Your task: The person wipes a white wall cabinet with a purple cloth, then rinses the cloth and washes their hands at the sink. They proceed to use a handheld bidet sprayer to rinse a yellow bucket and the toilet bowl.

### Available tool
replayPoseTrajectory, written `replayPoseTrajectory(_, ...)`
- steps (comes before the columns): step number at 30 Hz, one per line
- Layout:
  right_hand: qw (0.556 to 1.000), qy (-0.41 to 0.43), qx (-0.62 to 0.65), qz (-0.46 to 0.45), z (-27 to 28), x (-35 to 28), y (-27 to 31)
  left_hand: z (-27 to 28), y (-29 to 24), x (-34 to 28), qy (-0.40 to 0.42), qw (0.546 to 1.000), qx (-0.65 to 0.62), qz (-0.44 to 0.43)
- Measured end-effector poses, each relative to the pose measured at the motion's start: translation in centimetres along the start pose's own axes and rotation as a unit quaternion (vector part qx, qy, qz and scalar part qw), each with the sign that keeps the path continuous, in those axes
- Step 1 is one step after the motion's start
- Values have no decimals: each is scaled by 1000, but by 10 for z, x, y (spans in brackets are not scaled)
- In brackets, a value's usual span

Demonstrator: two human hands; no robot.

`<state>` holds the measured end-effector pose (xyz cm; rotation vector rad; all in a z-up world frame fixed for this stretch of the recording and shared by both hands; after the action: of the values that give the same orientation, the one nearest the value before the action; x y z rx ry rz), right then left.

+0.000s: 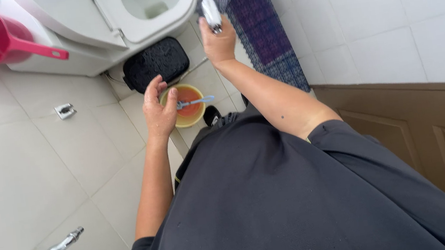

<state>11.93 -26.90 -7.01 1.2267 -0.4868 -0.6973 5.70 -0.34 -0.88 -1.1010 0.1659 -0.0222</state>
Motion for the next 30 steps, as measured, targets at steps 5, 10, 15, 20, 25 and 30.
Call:
replayPoseTrajectory(5, 982, 33, 184, -23, -18, 18, -4, 9, -2, -3, -11, 1000, -9, 7)
replayPoseTrajectory(10, 960, -31, 265, -80, 8, 55, -19, 16, -1, -10, -17, 999, -5, 30)
replayPoseTrajectory(15, 946, -38, 308, -95, 20, 70, -30, 12, 6, -13, -20, 999, -20, 26)
replayPoseTrajectory(20, 972, 14, 231, -52, 21, 43, 15, 10, 4, -11, -14, 1000, -16, 17)
replayPoseTrajectory(25, 968, 36, 245, -29, 7, 54, -14, 11, -4, -10, -13, 1000, -15, 19)
replayPoseTrajectory(30, 947, 7, 307, -97, 15, 59, -28, 11, 1, -11, -16, 1000, -15, 15)
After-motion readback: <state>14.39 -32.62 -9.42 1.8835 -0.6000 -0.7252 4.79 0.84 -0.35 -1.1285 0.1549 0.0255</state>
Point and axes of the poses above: each hand's wrist, its own x-axis towards the middle knuckle, its own z-axis out of the back of the hand, y = z × x, the point moved 6 cm from there along x, towards the middle knuckle, and after that the axes turned 3 degrees about z, right-handed, at the moved point
